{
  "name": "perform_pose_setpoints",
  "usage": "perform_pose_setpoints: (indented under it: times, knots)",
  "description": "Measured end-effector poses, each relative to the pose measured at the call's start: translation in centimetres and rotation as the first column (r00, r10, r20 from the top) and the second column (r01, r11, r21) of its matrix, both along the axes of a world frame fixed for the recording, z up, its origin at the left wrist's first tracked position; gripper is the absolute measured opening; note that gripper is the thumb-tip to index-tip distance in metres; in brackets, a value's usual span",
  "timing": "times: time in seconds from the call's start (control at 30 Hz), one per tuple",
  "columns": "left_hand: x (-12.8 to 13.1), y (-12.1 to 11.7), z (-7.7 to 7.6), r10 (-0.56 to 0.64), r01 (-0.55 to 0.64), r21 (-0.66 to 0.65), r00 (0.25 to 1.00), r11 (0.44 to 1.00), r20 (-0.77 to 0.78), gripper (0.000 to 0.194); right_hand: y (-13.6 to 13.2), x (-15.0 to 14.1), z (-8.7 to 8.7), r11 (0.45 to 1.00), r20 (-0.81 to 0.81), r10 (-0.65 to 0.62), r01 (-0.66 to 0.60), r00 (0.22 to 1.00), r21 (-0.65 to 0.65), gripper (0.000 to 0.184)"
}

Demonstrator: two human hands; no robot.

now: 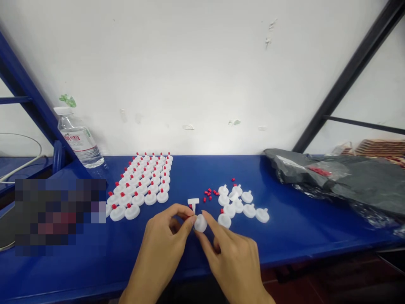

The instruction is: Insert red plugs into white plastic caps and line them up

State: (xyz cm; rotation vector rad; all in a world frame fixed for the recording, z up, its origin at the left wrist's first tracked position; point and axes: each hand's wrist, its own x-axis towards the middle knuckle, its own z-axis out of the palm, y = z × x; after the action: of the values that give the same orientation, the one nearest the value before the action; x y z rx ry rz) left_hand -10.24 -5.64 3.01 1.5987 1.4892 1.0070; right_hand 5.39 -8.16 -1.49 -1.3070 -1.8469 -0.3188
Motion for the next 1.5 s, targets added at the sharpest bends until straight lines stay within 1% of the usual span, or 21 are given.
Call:
perform_pose_setpoints:
  times: [0.13,0.27,0.33,0.47,0.5,0.57,0.63,0.7,0.77,0.83,0.97,1.07,1.1,1.17,1.2,1.27,1.3,1.33,1.37,1.4,1.5]
  knots:
    - [0.2,0.6,-0.7,0.047,-0.047,0.003,0.997,0.999,-0.064,0.023,0.2,-0.1,-0.4,0.996,0.027,-0.082,0.081,0.996,0.02,0.041]
    - [-0.6,1.1,-1.0,0.186,-0.181,0.045,0.971,0.982,-0.153,0.028,0.2,-0.1,-1.1,0.992,0.015,-0.128,0.128,0.992,-0.013,0.039]
    - [-0.8,1.6,-1.3,0.176,-0.167,0.062,0.967,0.984,-0.186,0.029,0.1,-0.1,-1.3,0.99,0.026,-0.139,0.14,0.99,-0.021,0.037]
    - [-1.1,1.8,-1.8,0.025,-0.013,0.064,0.982,0.998,-0.185,0.04,0.1,-0.1,-1.3,0.98,0.03,-0.185,0.186,0.982,-0.063,0.049]
    - [-1.4,1.6,-1.8,0.031,-0.017,0.079,0.982,0.997,-0.184,0.043,0.1,-0.1,-1.3,0.979,0.022,-0.187,0.188,0.982,-0.074,0.051]
    - [-2.4,1.0,-1.6,0.153,-0.119,0.156,0.962,0.981,-0.228,0.043,0.1,-0.1,-1.1,0.983,0.001,-0.161,0.161,0.987,-0.087,0.045]
    - [-4.2,0.4,-1.0,0.364,-0.28,0.279,0.876,0.918,-0.317,0.039,0.1,0.0,-1.0,0.99,-0.025,-0.111,0.108,0.994,-0.09,0.031]
    - [-6.2,-0.1,-0.4,0.538,-0.399,0.377,0.733,0.836,-0.417,0.038,0.0,0.0,-0.8,0.994,-0.047,-0.063,0.058,0.997,-0.098,0.022]
    - [-7.9,-0.2,-0.1,0.604,-0.445,0.409,0.615,0.797,-0.508,0.041,0.0,0.0,-0.8,0.995,-0.06,-0.02,0.014,0.998,-0.101,0.02]
    - [-9.1,0.1,-0.1,0.592,-0.431,0.406,0.571,0.805,-0.568,0.043,0.0,0.0,-0.8,0.994,-0.069,0.026,-0.033,0.997,-0.101,0.018]
    - [-9.8,0.9,-0.4,0.53,-0.383,0.367,0.595,0.848,-0.604,0.035,0.0,0.0,-0.9,0.991,-0.088,0.071,-0.081,0.994,-0.11,0.017]
    - [-9.1,0.8,0.1,0.525,-0.436,0.3,0.622,0.849,-0.581,0.032,-0.1,-0.1,-0.8,0.985,-0.135,0.104,-0.121,0.985,-0.123,0.017]
    - [-8.6,0.6,0.4,0.52,-0.453,0.267,0.649,0.851,-0.556,0.032,-0.2,-0.1,-0.6,0.98,-0.163,0.125,-0.147,0.979,-0.131,0.017]
    - [-7.2,-0.2,0.9,0.468,-0.439,0.178,0.752,0.881,-0.464,0.035,-0.4,0.0,-0.2,0.966,-0.227,0.166,-0.205,0.959,-0.16,0.023]
    - [-6.2,-0.7,1.1,0.408,-0.391,0.127,0.824,0.912,-0.393,0.037,-0.5,0.1,0.1,0.956,-0.259,0.183,-0.233,0.948,-0.18,0.031]
    - [-4.1,-1.5,1.2,0.216,-0.217,0.022,0.95,0.976,-0.225,0.04,-0.8,0.2,0.5,0.93,-0.309,0.216,-0.291,0.926,-0.225,0.042]
    - [-3.1,-1.9,1.1,0.107,-0.111,-0.019,0.984,0.994,-0.144,0.04,-0.9,0.3,0.7,0.915,-0.325,0.233,-0.32,0.917,-0.245,0.041]
    - [-2.3,-2.1,1.0,0.035,-0.039,-0.036,0.996,0.999,-0.085,0.039,-0.9,0.3,0.8,0.899,-0.335,0.252,-0.347,0.908,-0.266,0.037]
    - [-1.6,-2.2,0.9,0.002,-0.004,-0.033,0.999,0.999,-0.052,0.038,-1.0,0.3,0.9,0.887,-0.338,0.263,-0.364,0.904,-0.283,0.031]
    - [-1.1,-2.2,0.7,0.011,-0.011,-0.01,0.999,1.0,-0.048,0.037,-0.9,0.3,0.8,0.885,-0.337,0.259,-0.363,0.905,-0.293,0.026]
    - [-0.5,-1.5,0.3,0.191,-0.171,0.139,0.97,0.975,-0.148,0.033,-0.7,0.3,0.2,0.93,-0.305,0.171,-0.256,0.937,-0.264,0.021]
